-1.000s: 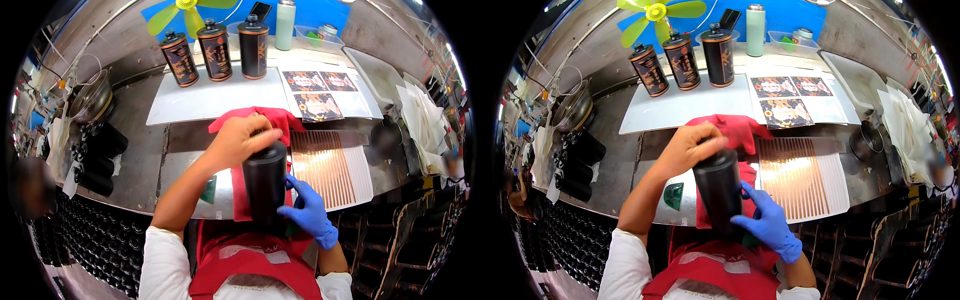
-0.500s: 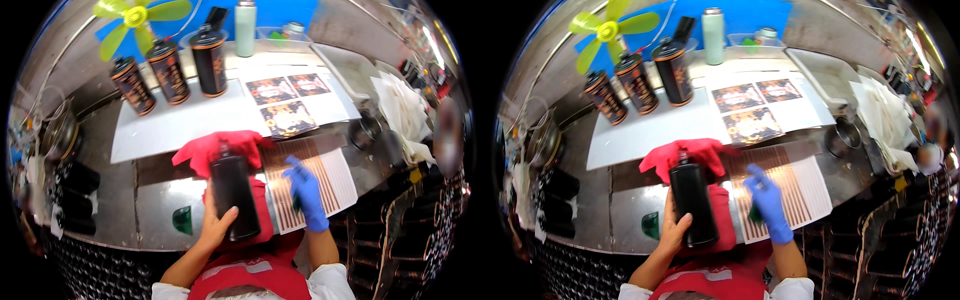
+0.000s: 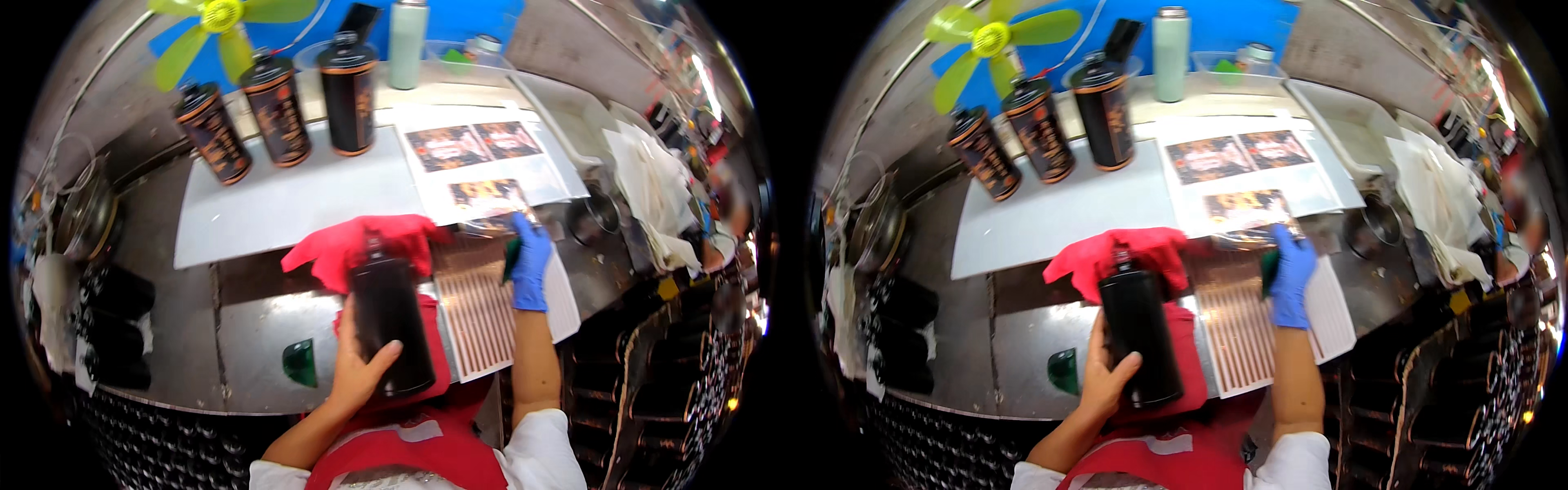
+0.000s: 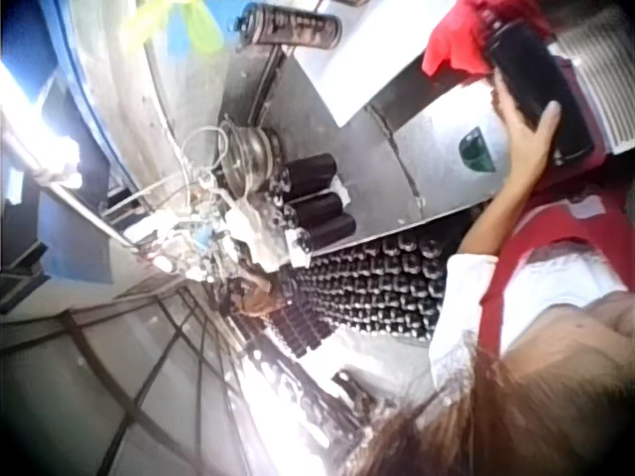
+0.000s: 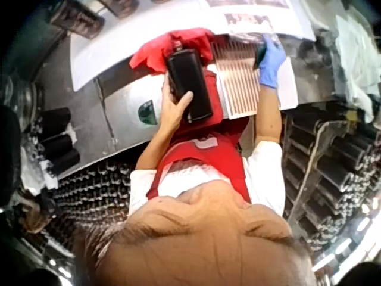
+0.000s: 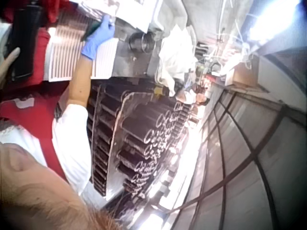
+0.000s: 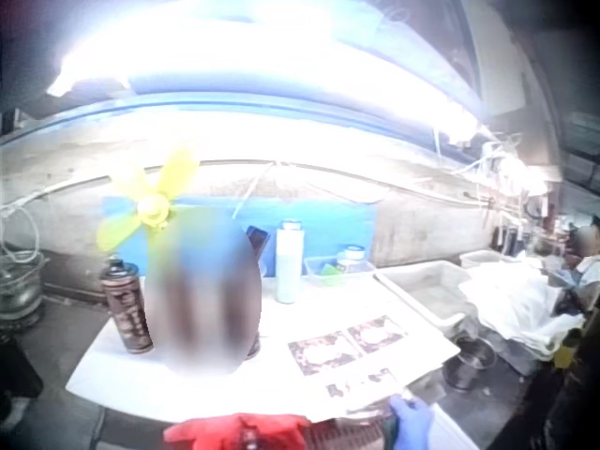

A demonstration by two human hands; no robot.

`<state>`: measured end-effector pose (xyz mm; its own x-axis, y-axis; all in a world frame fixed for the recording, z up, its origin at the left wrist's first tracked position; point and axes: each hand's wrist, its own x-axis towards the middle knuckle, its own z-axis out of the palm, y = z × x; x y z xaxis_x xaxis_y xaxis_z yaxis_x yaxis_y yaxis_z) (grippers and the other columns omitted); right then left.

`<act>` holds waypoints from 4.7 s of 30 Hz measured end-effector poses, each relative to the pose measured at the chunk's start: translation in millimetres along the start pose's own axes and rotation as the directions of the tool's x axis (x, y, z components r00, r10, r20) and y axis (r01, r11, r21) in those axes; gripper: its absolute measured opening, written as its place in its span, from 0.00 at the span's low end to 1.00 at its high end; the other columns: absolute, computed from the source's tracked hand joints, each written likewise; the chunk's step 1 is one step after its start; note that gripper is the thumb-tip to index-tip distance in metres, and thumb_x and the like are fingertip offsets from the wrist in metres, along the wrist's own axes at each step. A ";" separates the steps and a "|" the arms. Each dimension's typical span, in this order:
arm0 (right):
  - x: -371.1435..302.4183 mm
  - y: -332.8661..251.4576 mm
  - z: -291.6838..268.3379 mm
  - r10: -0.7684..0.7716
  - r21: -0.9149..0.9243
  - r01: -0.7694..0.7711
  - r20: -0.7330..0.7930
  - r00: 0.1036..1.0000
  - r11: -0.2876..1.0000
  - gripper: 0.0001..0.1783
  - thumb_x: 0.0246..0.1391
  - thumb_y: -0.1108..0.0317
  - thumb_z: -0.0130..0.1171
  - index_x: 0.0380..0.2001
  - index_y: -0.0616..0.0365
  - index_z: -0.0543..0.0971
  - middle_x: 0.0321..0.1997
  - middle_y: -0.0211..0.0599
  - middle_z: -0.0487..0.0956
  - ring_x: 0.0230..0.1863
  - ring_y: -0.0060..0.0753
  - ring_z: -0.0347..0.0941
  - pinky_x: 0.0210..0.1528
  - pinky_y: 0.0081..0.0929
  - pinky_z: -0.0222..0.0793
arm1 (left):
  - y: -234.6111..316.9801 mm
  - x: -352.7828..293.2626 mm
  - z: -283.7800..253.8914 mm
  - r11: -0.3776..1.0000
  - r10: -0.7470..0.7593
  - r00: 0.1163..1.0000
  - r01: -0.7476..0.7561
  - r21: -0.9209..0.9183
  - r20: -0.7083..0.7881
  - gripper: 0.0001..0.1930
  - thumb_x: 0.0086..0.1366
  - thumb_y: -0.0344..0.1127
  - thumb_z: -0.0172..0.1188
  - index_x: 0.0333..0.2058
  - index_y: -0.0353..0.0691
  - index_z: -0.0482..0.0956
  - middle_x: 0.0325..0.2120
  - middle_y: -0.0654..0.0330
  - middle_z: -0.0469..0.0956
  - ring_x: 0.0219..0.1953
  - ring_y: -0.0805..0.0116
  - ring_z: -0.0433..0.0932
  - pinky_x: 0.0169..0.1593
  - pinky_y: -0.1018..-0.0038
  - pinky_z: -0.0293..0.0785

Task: The person applies decorative labels and gold foil strips to cylindrical black containers. They peel labels from a sheet, align and press them onto the container, then smooth the surface with a green tool. Gold foil strips are applied to the top and bottom rims and smoothed similarly.

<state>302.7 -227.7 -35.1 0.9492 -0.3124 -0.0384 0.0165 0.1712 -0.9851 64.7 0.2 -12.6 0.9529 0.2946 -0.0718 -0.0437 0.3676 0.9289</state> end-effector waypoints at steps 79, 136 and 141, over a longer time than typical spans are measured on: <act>-136.2 -33.8 21.6 0.540 -0.342 -0.462 0.732 0.415 0.819 0.11 0.46 0.70 0.65 0.34 0.59 0.76 0.25 0.25 0.74 0.21 0.12 0.65 0.22 0.10 0.61 | 5.8 18.9 -7.8 0.832 0.191 0.961 -0.267 0.487 0.202 0.33 0.69 0.46 0.40 0.65 0.35 0.40 0.65 0.41 0.26 0.68 0.49 0.29 0.66 0.62 0.32; -156.8 -13.1 46.8 0.087 -0.171 0.008 0.542 0.836 0.985 0.15 0.54 0.60 0.60 0.39 0.60 0.77 0.27 0.23 0.73 0.24 0.11 0.62 0.26 0.13 0.59 | 34.6 -31.0 28.8 0.252 0.210 0.850 -0.525 0.813 0.483 0.46 0.43 0.45 0.72 0.60 0.38 0.60 0.60 0.30 0.46 0.60 0.30 0.50 0.60 0.47 0.50; -157.7 -30.8 6.6 0.488 -0.366 -0.324 0.684 0.542 0.872 0.18 0.55 0.60 0.57 0.44 0.60 0.74 0.28 0.25 0.73 0.23 0.10 0.62 0.23 0.10 0.58 | 29.6 -34.0 29.1 0.102 0.176 0.821 -0.564 0.820 0.543 0.32 0.44 0.43 0.71 0.51 0.48 0.74 0.61 0.33 0.47 0.62 0.30 0.46 0.61 0.45 0.49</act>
<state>154.6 -177.5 2.5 0.7372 0.5536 -0.3873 -0.4082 -0.0918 -0.9083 39.8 -24.6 27.8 0.9377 -0.1723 0.3017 -0.2958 -0.8514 0.4331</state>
